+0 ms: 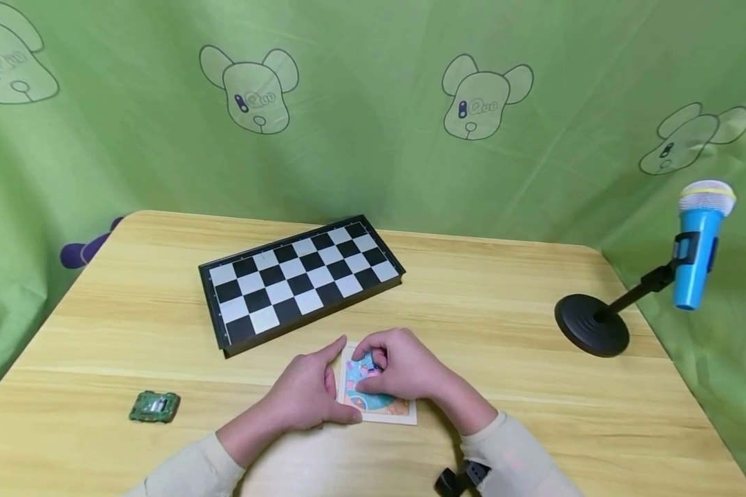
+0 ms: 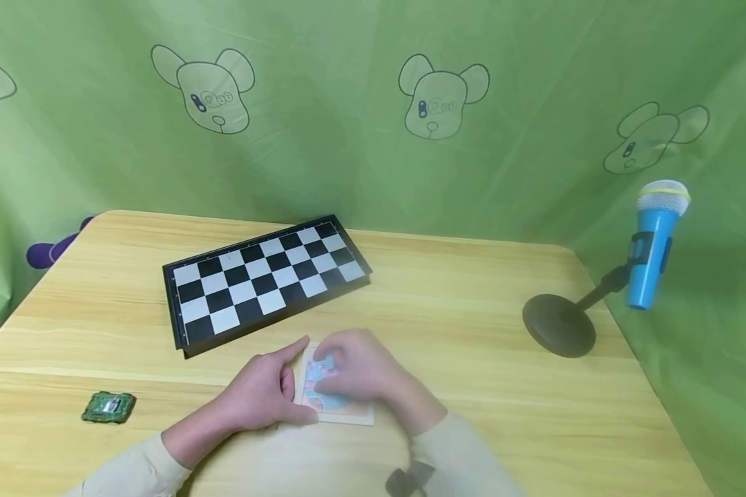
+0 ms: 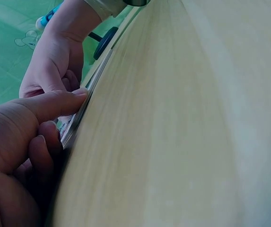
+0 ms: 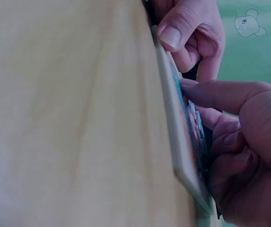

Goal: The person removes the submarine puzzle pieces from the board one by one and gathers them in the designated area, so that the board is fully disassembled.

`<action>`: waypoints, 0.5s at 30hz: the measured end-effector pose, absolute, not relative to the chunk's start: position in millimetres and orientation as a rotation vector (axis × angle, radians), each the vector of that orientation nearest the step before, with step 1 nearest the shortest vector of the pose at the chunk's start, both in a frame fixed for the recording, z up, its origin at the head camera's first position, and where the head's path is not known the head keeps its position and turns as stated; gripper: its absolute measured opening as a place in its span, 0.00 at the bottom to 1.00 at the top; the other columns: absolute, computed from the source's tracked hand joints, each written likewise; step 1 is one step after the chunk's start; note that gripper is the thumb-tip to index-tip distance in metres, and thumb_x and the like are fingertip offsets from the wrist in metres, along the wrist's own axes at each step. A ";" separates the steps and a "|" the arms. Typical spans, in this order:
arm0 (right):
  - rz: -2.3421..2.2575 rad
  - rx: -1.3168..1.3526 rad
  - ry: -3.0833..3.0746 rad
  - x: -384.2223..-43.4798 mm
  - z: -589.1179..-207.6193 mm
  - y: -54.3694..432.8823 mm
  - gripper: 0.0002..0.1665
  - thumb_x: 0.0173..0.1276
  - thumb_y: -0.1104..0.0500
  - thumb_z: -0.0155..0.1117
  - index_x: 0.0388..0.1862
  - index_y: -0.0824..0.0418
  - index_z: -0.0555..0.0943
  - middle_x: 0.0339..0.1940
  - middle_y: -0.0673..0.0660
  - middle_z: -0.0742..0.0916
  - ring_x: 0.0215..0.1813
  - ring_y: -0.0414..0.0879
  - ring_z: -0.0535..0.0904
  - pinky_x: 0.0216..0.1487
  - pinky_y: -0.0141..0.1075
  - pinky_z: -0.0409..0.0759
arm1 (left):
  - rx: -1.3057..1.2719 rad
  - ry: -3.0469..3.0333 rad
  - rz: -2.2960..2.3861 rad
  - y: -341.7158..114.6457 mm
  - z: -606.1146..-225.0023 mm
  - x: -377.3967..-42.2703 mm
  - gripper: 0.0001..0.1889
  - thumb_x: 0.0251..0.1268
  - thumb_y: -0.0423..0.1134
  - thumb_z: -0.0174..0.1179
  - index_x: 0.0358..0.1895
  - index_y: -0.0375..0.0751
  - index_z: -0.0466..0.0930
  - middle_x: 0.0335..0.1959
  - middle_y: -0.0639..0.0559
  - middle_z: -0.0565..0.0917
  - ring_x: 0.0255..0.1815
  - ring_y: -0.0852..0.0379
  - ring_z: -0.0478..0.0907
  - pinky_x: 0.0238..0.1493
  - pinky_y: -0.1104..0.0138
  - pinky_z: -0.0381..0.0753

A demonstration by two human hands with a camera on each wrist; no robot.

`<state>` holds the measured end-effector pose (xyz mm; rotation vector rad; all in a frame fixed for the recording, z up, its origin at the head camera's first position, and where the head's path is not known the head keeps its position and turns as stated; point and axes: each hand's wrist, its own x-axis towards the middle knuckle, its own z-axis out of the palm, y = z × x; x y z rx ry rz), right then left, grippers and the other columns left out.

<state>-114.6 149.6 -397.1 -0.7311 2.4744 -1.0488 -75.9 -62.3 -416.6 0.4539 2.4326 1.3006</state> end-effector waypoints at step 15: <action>-1.045 -0.842 2.474 -114.6 -401.9 150.2 0.20 0.51 0.56 0.83 0.43 0.50 0.85 0.14 0.43 0.67 0.20 0.36 0.63 0.28 0.30 0.67 | 0.468 2.474 1.273 -61.7 -418.7 -76.8 0.62 0.35 0.51 0.83 0.77 0.34 0.58 0.16 0.57 0.75 0.16 0.58 0.73 0.17 0.65 0.70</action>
